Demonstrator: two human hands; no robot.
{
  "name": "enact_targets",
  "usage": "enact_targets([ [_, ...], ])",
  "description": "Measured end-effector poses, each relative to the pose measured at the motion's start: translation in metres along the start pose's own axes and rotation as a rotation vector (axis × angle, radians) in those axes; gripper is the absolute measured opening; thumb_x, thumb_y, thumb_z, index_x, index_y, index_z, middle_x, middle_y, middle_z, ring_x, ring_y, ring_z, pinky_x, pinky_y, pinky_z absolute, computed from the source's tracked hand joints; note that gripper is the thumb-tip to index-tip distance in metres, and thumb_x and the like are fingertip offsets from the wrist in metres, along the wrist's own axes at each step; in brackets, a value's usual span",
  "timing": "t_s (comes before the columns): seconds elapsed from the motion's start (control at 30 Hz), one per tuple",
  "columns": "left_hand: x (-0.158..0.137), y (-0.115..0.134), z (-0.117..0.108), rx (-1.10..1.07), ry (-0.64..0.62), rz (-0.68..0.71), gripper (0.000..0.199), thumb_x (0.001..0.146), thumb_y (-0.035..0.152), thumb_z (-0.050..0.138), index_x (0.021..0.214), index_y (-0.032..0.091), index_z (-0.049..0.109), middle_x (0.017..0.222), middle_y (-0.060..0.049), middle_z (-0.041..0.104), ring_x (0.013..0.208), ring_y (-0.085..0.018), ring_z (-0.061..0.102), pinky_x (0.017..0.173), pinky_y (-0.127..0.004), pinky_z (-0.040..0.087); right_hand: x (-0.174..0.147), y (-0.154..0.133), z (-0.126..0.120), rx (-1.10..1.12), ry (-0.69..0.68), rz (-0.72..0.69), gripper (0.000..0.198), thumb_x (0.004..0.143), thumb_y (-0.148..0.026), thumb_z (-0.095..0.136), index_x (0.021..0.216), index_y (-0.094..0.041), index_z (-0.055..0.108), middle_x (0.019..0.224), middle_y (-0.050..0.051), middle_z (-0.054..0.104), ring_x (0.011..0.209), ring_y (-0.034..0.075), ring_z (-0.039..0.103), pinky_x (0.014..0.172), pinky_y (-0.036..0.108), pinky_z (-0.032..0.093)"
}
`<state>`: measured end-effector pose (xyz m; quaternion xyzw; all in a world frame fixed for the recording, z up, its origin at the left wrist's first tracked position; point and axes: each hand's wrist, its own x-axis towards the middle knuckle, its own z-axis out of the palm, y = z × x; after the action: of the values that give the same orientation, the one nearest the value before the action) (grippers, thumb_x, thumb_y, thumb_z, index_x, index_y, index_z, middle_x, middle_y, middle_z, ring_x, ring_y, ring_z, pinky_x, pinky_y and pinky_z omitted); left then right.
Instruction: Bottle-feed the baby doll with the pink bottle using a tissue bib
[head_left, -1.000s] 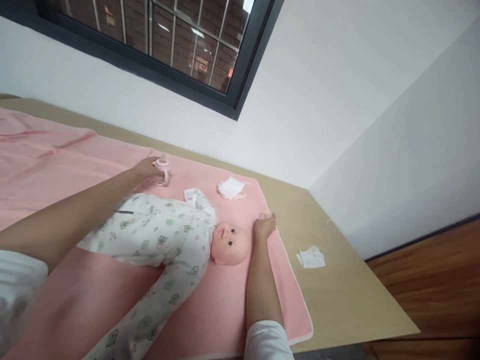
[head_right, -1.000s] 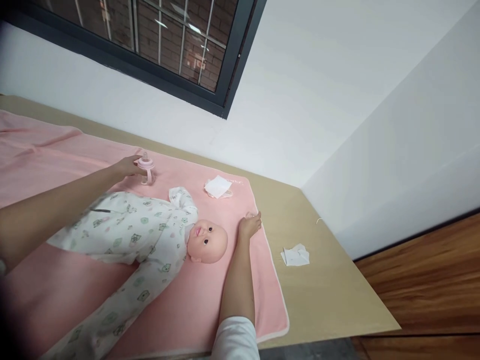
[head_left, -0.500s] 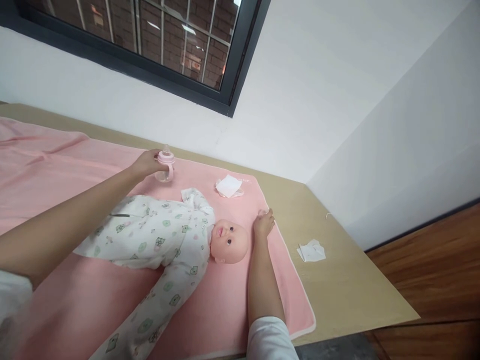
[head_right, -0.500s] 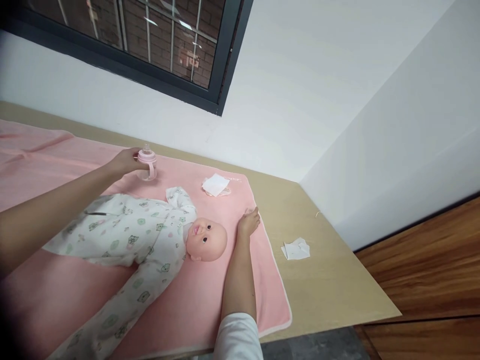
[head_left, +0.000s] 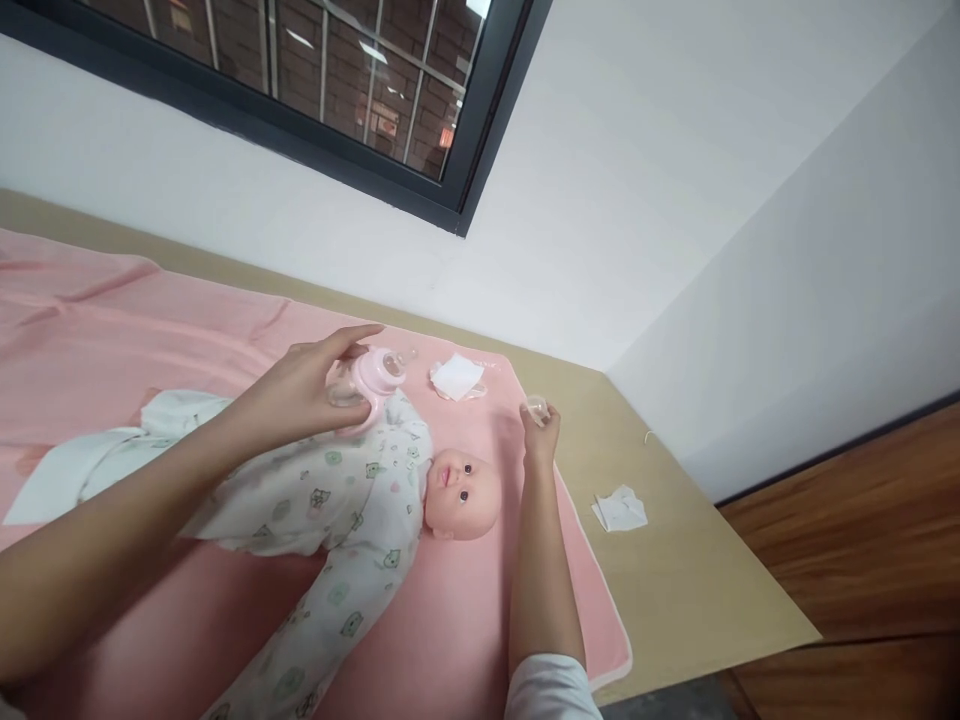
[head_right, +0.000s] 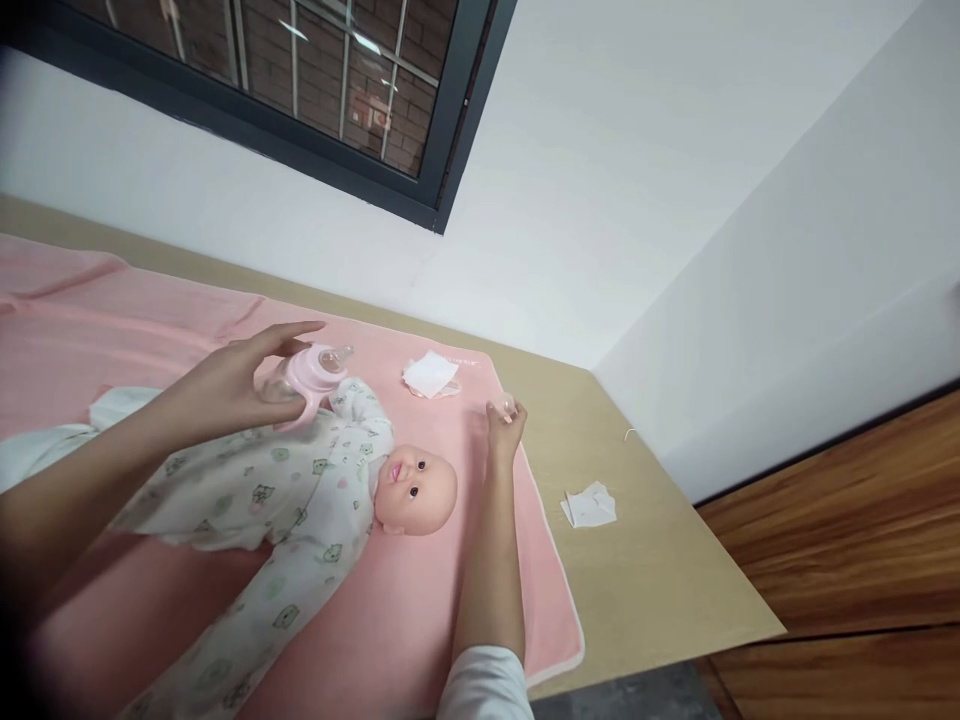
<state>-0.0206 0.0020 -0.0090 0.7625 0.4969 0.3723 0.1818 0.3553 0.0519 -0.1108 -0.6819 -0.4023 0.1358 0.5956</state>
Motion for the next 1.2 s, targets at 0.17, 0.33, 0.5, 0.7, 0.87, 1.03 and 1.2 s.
enact_targets([
  [0.17, -0.012, 0.005, 0.007, 0.084, -0.061, 0.017, 0.085, 0.069, 0.042, 0.064, 0.151, 0.036, 0.039, 0.123, -0.005, 0.065, 0.121, -0.038, 0.052, 0.098, -0.046, 0.043, -0.049, -0.087, 0.006, 0.378, -0.337, -0.148, 0.066, 0.074, -0.050, 0.075, 0.127, -0.022, 0.047, 0.130, 0.011, 0.060, 0.111, 0.020, 0.065, 0.103, 0.040, 0.051],
  [0.33, -0.019, 0.009, 0.013, 0.114, -0.132, 0.080, 0.089, 0.068, 0.037, 0.062, 0.153, 0.035, 0.037, 0.117, -0.005, 0.067, 0.112, -0.035, 0.056, 0.099, -0.044, 0.040, -0.115, -0.138, 0.015, 0.470, -0.625, -0.313, 0.075, 0.076, -0.050, 0.077, 0.138, -0.030, 0.040, 0.134, 0.009, 0.056, 0.120, 0.021, 0.060, 0.104, 0.039, 0.051],
  [0.5, -0.019, 0.012, 0.016, 0.121, -0.145, 0.110, 0.090, 0.070, 0.040, 0.064, 0.154, 0.034, 0.034, 0.115, -0.004, 0.068, 0.109, -0.032, 0.059, 0.102, -0.043, 0.038, -0.136, -0.145, 0.017, 0.459, -0.768, -0.315, 0.071, 0.074, -0.048, 0.080, 0.135, -0.032, 0.048, 0.138, 0.006, 0.054, 0.129, 0.022, 0.053, 0.109, 0.041, 0.048],
  [0.7, -0.021, 0.018, 0.014, 0.065, -0.131, 0.072, 0.092, 0.067, 0.037, 0.062, 0.154, 0.039, 0.034, 0.111, -0.001, 0.070, 0.101, -0.030, 0.061, 0.089, -0.039, 0.044, -0.141, -0.142, 0.022, 0.423, -0.859, -0.305, 0.073, 0.076, -0.053, 0.078, 0.140, -0.034, 0.050, 0.146, 0.005, 0.050, 0.129, 0.023, 0.054, 0.110, 0.043, 0.047],
  [0.87, -0.023, 0.023, 0.004, 0.005, -0.232, -0.029, 0.100, 0.068, 0.036, 0.064, 0.157, 0.045, 0.021, 0.107, 0.005, 0.071, 0.071, -0.020, 0.061, 0.066, -0.031, 0.045, -0.142, -0.148, 0.015, 0.339, -0.956, -0.357, 0.073, 0.090, -0.063, 0.054, 0.153, -0.034, 0.034, 0.151, 0.005, 0.048, 0.141, 0.025, 0.044, 0.114, 0.045, 0.043],
  [1.03, -0.021, 0.015, -0.001, -0.031, -0.283, -0.009, 0.091, 0.070, 0.043, 0.070, 0.153, 0.045, 0.034, 0.101, 0.006, 0.073, 0.061, -0.015, 0.055, 0.061, -0.028, 0.045, -0.140, -0.150, 0.008, 0.252, -1.042, -0.448, 0.075, 0.095, -0.058, 0.050, 0.158, -0.036, 0.016, 0.158, 0.003, 0.039, 0.143, 0.023, 0.041, 0.113, 0.045, 0.044],
  [1.2, -0.023, 0.015, -0.003, -0.104, -0.263, 0.012, 0.089, 0.071, 0.045, 0.074, 0.152, 0.044, 0.037, 0.107, 0.003, 0.074, 0.091, -0.024, 0.068, 0.073, -0.029, 0.049, -0.142, -0.147, 0.007, 0.223, -1.096, -0.452, 0.091, 0.089, -0.046, 0.065, 0.158, -0.040, 0.005, 0.155, 0.005, 0.042, 0.130, 0.022, 0.053, 0.108, 0.049, 0.049],
])
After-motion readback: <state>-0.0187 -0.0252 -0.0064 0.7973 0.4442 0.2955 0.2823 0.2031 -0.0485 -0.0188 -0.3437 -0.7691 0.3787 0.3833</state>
